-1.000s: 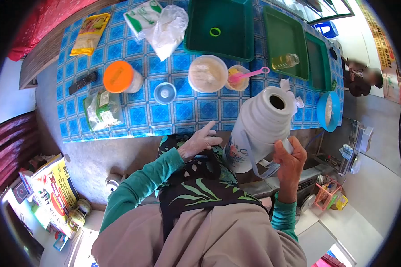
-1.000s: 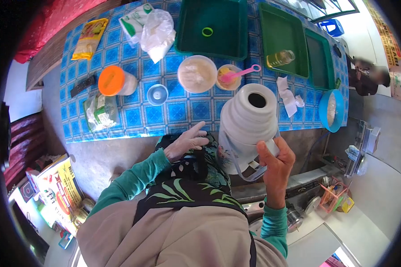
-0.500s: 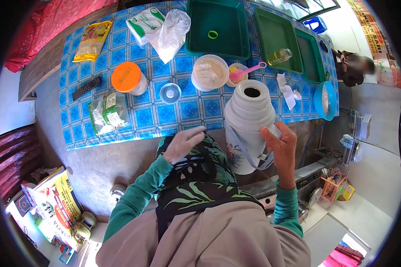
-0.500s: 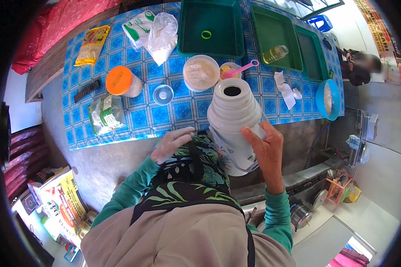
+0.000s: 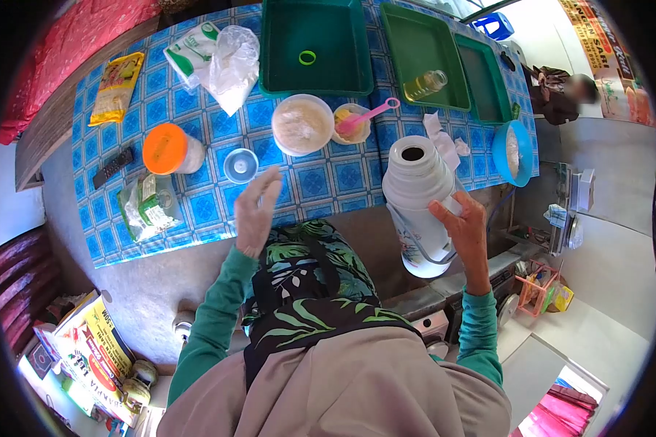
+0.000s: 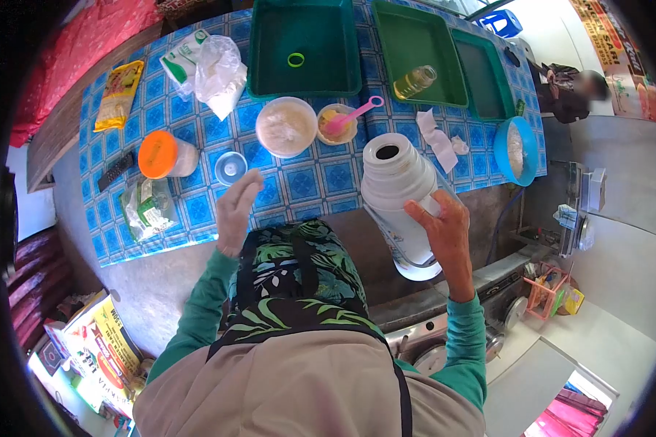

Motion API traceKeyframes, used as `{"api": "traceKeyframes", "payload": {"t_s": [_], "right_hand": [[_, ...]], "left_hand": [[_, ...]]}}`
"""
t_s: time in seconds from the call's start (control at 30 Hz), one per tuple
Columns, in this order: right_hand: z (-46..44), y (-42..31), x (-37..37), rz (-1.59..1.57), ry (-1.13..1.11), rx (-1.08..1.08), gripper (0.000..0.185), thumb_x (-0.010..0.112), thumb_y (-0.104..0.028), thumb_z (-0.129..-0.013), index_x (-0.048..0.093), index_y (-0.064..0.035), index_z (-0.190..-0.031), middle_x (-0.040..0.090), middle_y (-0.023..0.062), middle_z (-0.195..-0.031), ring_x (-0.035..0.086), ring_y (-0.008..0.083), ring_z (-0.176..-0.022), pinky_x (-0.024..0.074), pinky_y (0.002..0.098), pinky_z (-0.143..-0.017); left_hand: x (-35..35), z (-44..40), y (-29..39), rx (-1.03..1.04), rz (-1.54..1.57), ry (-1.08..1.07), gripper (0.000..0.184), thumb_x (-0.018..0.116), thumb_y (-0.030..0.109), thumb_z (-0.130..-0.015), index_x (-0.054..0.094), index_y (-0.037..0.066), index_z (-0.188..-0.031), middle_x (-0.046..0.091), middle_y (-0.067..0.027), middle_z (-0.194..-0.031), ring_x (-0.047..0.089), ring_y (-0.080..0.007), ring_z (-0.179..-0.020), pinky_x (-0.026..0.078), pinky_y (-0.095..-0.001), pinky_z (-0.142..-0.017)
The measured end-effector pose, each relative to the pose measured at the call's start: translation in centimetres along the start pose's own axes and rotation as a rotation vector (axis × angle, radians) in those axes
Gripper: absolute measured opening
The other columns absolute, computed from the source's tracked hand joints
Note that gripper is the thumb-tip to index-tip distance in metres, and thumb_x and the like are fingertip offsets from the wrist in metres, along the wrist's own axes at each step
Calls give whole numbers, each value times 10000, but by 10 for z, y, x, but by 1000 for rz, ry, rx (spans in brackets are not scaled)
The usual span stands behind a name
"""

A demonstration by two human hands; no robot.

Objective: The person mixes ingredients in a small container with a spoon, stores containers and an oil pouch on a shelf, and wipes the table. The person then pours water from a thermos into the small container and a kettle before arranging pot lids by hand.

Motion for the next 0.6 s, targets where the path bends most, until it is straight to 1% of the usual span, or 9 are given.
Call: {"api": "traceKeyframes", "payload": {"t_s": [0.03,0.1,0.17,0.23,0.3,0.33,0.4,0.53,0.6], "right_hand": [[-2,1,-6,-20,4,7,271,754,-259,-809,641,-14,-835,573,-18,-646,510,61,-572,402,248,-512],[-3,-2,-20,-48,-10,107,247,746,-235,-815,624,-21,-800,558,-19,-634,490,52,-550,383,239,-498],[-4,-9,-29,-93,-63,186,232,739,-211,-821,608,-28,-764,543,-20,-621,469,43,-529,365,230,-483],[-3,-14,-36,-265,-12,245,208,715,-158,-835,572,-42,-737,498,-28,-586,407,32,-490,313,213,-462],[-1,-24,-36,-383,-18,248,204,697,-141,-843,555,-43,-734,475,-29,-570,385,38,-481,307,219,-463],[-1,-28,-36,-482,17,270,203,679,-124,-852,538,-44,-731,453,-31,-554,364,44,-471,301,224,-463],[0,-35,-34,-607,-14,254,195,685,-110,-843,544,-38,-728,473,-27,-569,374,43,-478,292,215,-459],[5,-61,-9,-811,-63,176,164,694,-68,-822,556,-32,-741,493,-22,-594,395,46,-489,285,201,-454],[9,-77,13,-831,-29,199,155,697,-58,-818,562,-33,-748,502,-19,-604,397,45,-490,287,203,-451]], "left_hand": [[17,-2,3,-3,0,-6,316,578,166,-912,630,-14,-1167,676,-120,-1089,622,-179,-1014,465,-290,-901],[54,-3,3,-138,130,-226,320,583,188,-914,635,-14,-1157,674,-119,-1089,612,-170,-1024,459,-289,-906],[76,4,-6,-118,93,-298,321,587,207,-916,642,-17,-1138,675,-113,-1075,611,-164,-1013,462,-288,-900],[76,11,-6,-102,39,-338,325,590,226,-917,649,-21,-1120,676,-108,-1062,609,-157,-1002,464,-287,-894],[75,26,3,-181,7,-643,327,561,229,-936,642,-21,-1131,665,-110,-1057,610,-186,-996,457,-293,-911],[70,32,8,-186,-2,-613,327,561,229,-936,642,-21,-1131,665,-110,-1057,610,-186,-996,457,-293,-911],[62,47,24,-202,60,-809,337,563,269,-942,658,-8,-1107,665,-108,-1043,603,-187,-982,464,-294,-895],[38,60,50,-52,128,-796,325,590,287,-934,683,3,-1062,679,-103,-991,613,-162,-928,486,-299,-852],[19,63,60,-165,142,-803,348,585,309,-938,681,5,-1079,684,-104,-1003,611,-161,-934,487,-301,-851]]}}
Point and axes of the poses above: each hand's wrist, its own z-axis away from the middle knuckle, its own x-axis out of the palm, y = z × x, the point moved 2 cm from there along -z, towards the middle knuckle
